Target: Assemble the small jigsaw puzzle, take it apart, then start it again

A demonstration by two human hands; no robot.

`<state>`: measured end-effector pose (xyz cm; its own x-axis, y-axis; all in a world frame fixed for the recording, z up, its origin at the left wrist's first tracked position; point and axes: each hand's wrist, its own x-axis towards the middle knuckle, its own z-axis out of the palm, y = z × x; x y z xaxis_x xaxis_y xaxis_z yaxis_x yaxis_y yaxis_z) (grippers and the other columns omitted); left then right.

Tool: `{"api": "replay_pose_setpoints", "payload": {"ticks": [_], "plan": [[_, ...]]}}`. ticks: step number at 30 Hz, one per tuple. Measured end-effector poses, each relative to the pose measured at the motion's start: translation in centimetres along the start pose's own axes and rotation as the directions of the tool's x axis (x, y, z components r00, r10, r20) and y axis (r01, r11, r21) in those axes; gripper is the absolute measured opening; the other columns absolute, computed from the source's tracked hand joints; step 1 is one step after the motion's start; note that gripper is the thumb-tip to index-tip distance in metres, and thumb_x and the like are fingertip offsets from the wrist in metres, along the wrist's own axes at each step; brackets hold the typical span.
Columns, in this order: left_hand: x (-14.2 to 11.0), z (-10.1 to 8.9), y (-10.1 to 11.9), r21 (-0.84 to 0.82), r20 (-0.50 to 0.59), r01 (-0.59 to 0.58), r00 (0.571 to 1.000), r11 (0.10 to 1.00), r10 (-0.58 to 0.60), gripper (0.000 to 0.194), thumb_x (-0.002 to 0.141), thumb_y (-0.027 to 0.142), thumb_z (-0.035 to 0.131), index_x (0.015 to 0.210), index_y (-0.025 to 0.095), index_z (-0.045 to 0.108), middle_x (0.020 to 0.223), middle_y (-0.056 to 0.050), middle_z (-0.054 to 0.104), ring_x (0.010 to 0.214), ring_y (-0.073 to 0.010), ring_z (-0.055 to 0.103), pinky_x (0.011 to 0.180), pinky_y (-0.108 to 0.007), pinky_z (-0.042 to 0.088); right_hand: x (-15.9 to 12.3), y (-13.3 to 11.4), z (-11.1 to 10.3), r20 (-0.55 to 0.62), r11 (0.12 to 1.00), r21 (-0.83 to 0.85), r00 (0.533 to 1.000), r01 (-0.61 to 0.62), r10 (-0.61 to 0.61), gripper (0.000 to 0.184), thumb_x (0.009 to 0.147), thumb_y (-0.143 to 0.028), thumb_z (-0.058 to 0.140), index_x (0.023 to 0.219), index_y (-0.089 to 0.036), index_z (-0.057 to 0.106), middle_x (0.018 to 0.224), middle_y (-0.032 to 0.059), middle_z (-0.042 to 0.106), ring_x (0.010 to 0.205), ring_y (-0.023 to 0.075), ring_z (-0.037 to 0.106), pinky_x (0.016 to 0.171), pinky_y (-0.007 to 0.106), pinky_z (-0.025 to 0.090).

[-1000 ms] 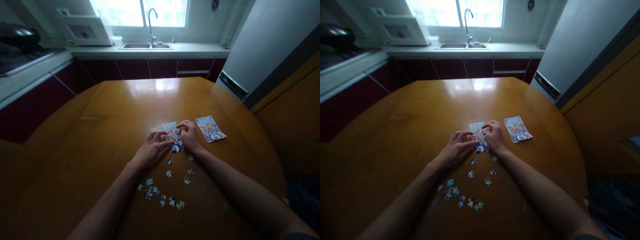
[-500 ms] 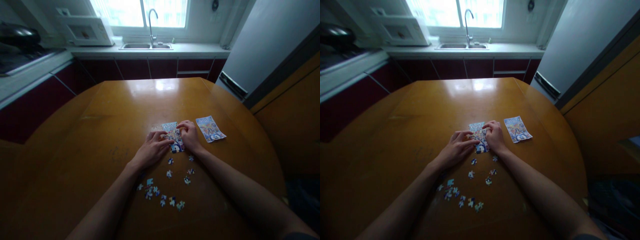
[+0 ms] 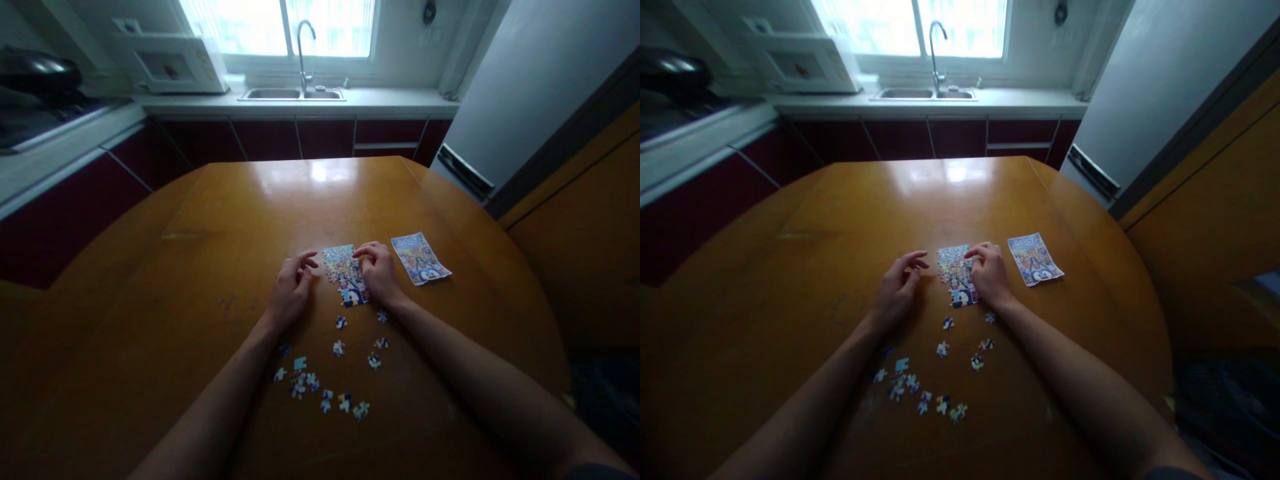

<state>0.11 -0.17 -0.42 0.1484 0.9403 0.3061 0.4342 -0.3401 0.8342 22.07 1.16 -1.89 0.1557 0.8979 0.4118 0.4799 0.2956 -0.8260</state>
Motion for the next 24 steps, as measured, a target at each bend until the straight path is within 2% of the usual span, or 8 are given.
{"api": "replay_pose_setpoints", "payload": {"ticks": [5,18,24], "plan": [[0.18,-0.21,0.27,-0.105,-0.022,0.085,0.996,0.991,-0.088,0.029,0.093,0.023,0.051,0.119,0.018,0.062,0.094,-0.004,0.067,0.08,-0.0145,0.063,0.072,-0.026,0.051,0.02,-0.01,-0.03,-0.002,1.0,-0.006,1.0,0.001,-0.001,0.03,0.079,-0.005,0.047,0.075,-0.023,0.07,0.089,0.0048,0.067,0.095,0.0227,0.059,0.088,0.038,0.046],[0.21,-0.35,0.32,-0.084,-0.009,0.102,0.995,0.991,-0.103,0.027,0.09,0.023,0.053,0.114,0.017,0.065,0.088,-0.003,0.067,0.073,-0.0139,0.062,0.068,-0.025,0.049,0.15,0.11,-0.02,-0.004,1.0,0.012,1.0,0.005,-0.005,0.03,0.079,-0.005,0.047,0.075,-0.023,0.071,0.089,0.0049,0.067,0.093,0.0226,0.058,0.086,0.039,0.046],[0.26,-0.32,0.41,-0.096,-0.03,0.105,0.994,0.99,-0.108,0.026,0.089,0.023,0.053,0.112,0.018,0.066,0.089,-0.003,0.068,0.078,-0.0152,0.065,0.072,-0.026,0.051,0.13,0.1,-0.04,-0.006,1.0,0.013,1.0,0.002,-0.002,0.031,0.078,-0.005,0.047,0.074,-0.023,0.071,0.089,0.0049,0.067,0.094,0.0228,0.059,0.087,0.039,0.046]]}}
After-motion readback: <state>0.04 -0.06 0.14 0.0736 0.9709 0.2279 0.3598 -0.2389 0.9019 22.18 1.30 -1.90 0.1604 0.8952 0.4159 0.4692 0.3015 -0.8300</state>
